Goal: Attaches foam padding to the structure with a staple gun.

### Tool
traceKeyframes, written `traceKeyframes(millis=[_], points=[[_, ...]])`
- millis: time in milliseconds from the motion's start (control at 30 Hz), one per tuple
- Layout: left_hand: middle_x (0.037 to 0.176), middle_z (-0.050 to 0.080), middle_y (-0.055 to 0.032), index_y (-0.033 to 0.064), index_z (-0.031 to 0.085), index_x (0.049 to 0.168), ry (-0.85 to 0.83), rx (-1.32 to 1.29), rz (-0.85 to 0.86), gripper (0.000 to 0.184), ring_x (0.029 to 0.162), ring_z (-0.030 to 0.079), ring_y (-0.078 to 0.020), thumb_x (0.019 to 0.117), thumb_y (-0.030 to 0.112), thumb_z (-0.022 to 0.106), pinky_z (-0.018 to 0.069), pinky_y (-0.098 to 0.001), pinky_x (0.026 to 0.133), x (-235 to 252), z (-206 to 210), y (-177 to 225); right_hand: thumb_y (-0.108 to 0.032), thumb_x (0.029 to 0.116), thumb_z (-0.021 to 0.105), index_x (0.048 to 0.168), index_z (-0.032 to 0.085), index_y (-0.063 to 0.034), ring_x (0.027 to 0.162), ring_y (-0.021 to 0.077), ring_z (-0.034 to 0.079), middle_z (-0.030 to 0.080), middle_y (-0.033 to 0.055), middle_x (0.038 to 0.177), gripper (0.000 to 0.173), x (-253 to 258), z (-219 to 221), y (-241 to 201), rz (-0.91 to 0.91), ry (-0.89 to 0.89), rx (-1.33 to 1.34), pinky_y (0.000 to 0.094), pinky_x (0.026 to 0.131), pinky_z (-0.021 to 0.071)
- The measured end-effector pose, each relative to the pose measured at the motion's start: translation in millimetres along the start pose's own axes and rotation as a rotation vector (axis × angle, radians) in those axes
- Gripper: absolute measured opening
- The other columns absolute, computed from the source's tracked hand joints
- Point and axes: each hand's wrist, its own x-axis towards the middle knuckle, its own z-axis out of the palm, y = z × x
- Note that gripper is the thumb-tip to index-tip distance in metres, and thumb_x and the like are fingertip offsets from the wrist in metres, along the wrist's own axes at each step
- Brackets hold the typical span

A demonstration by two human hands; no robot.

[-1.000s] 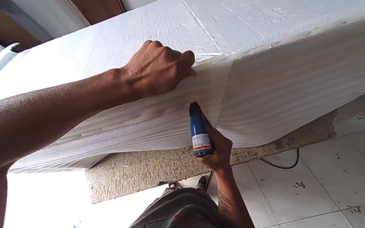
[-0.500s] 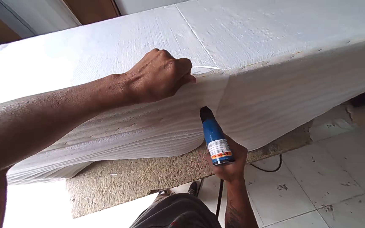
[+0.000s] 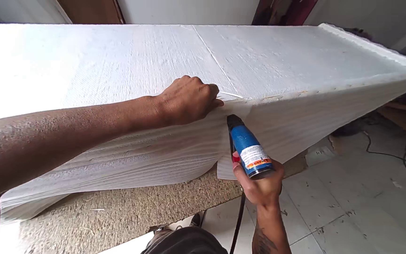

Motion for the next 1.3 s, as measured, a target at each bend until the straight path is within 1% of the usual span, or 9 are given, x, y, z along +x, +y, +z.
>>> traceKeyframes(millis=[100, 233, 333, 433, 600, 867, 967, 1100, 1300], points=[[0.062, 0.052, -0.0067, 0.0095, 0.058, 0.082, -0.033, -0.038, -0.036, 0.044, 0.060, 0.060, -0.0305, 0.1072, 0.042, 0.043, 0.0439, -0.0504, 0.053, 1.1, 2.2, -1.2, -0.020, 0.0923, 0.073, 0.115, 0.060, 0.0052, 0.076, 0.0192, 0.074, 0.075, 0.0112, 0.099, 0.036, 17.9, -35.6, -33.8, -0.002, -0.015, 0.010, 0.0375, 0.067, 0.0664], [0.065, 0.054, -0.0073, 0.0097, 0.058, 0.080, -0.080, -0.093, -0.089, 0.048, 0.065, 0.060, -0.0308, 0.1071, 0.047, 0.044, 0.0443, -0.0513, 0.056, 2.8, -0.3, -2.3, -0.033, 0.0974, 0.069, 0.127, 0.056, -0.0028, 0.076, 0.0192, 0.073, 0.072, 0.0059, 0.101, 0.045, 65.2, -78.6, -90.7, -0.037, -0.081, -0.224, 0.0394, 0.065, 0.0652], [0.067, 0.054, -0.0077, 0.0099, 0.058, 0.079, -0.096, -0.126, -0.102, 0.050, 0.066, 0.060, -0.0308, 0.1069, 0.048, 0.043, 0.0441, -0.0519, 0.057, 3.0, 0.5, -4.0, -0.035, 0.1008, 0.062, 0.123, 0.061, -0.0127, 0.060, 0.0216, 0.071, 0.074, 0.0061, 0.091, 0.031, 112.9, -95.4, -113.2, 0.183, -0.317, -0.213, 0.0378, 0.050, 0.0629], [0.066, 0.053, -0.0084, 0.0092, 0.058, 0.078, -0.103, -0.149, -0.109, 0.051, 0.066, 0.060, -0.0313, 0.1071, 0.048, 0.043, 0.0436, -0.0523, 0.057, 3.4, -0.2, -4.9, -0.027, 0.1038, 0.057, 0.113, 0.063, -0.0134, 0.050, 0.0217, 0.068, 0.075, 0.0081, 0.086, 0.017, 150.9, -70.5, -136.3, 0.477, -0.477, -0.152, 0.0372, 0.040, 0.0599], [0.068, 0.055, -0.0104, 0.0083, 0.057, 0.078, -0.093, -0.139, -0.107, 0.049, 0.068, 0.061, -0.0339, 0.1077, 0.045, 0.043, 0.0444, -0.0533, 0.057, 2.8, -0.1, -4.4, -0.026, 0.1058, 0.054, 0.112, 0.061, -0.0094, 0.048, 0.0229, 0.067, 0.073, 0.0115, 0.081, 0.019, 172.0, -34.4, -142.3, 0.750, -0.531, -0.291, 0.0373, 0.040, 0.0590], [0.075, 0.060, -0.0180, 0.0041, 0.058, 0.083, -0.073, -0.048, -0.093, 0.048, 0.077, 0.065, -0.0426, 0.1097, 0.038, 0.038, 0.0466, -0.0573, 0.059, -7.2, -9.4, -2.0, -0.027, 0.1059, 0.054, 0.111, 0.059, -0.0082, 0.046, 0.0241, 0.066, 0.072, 0.0122, 0.079, 0.020, 174.6, -15.1, -147.2, 0.822, -0.509, -0.392, 0.0400, 0.040, 0.0588], [0.069, 0.056, -0.0166, 0.0011, 0.057, 0.089, -0.005, 0.189, 0.028, 0.050, 0.063, 0.062, -0.0413, 0.1110, 0.039, 0.033, 0.0440, -0.0524, 0.050, -57.1, -21.4, -11.1, -0.030, 0.1067, 0.053, 0.109, 0.061, -0.0090, 0.045, 0.0212, 0.065, 0.072, 0.0101, 0.077, 0.023, 176.4, -14.1, -153.2, 0.841, -0.527, -0.408, 0.0367, 0.041, 0.0582], [0.066, 0.043, -0.0114, -0.0020, 0.052, 0.093, 0.171, 0.477, 0.179, 0.031, 0.047, 0.048, -0.0311, 0.1100, 0.017, 0.034, 0.0330, -0.0376, 0.038, -162.7, -18.0, -44.2, -0.023, 0.1060, 0.053, 0.110, 0.061, -0.0084, 0.046, 0.0220, 0.066, 0.074, 0.0129, 0.082, 0.017, 175.8, -12.3, -156.1, 0.820, -0.563, -0.307, 0.0354, 0.041, 0.0586], [0.052, 0.039, -0.0026, 0.0090, 0.049, 0.074, 0.258, 0.206, 0.151, 0.046, 0.040, 0.046, -0.0246, 0.1092, 0.034, 0.033, 0.0302, -0.0384, 0.036, -181.5, -24.1, -82.4, -0.025, 0.1050, 0.054, 0.110, 0.062, -0.0090, 0.046, 0.0237, 0.065, 0.074, 0.0135, 0.083, 0.018, 176.3, -2.1, -157.0, 0.813, -0.577, -0.330, 0.0379, 0.042, 0.0588]])
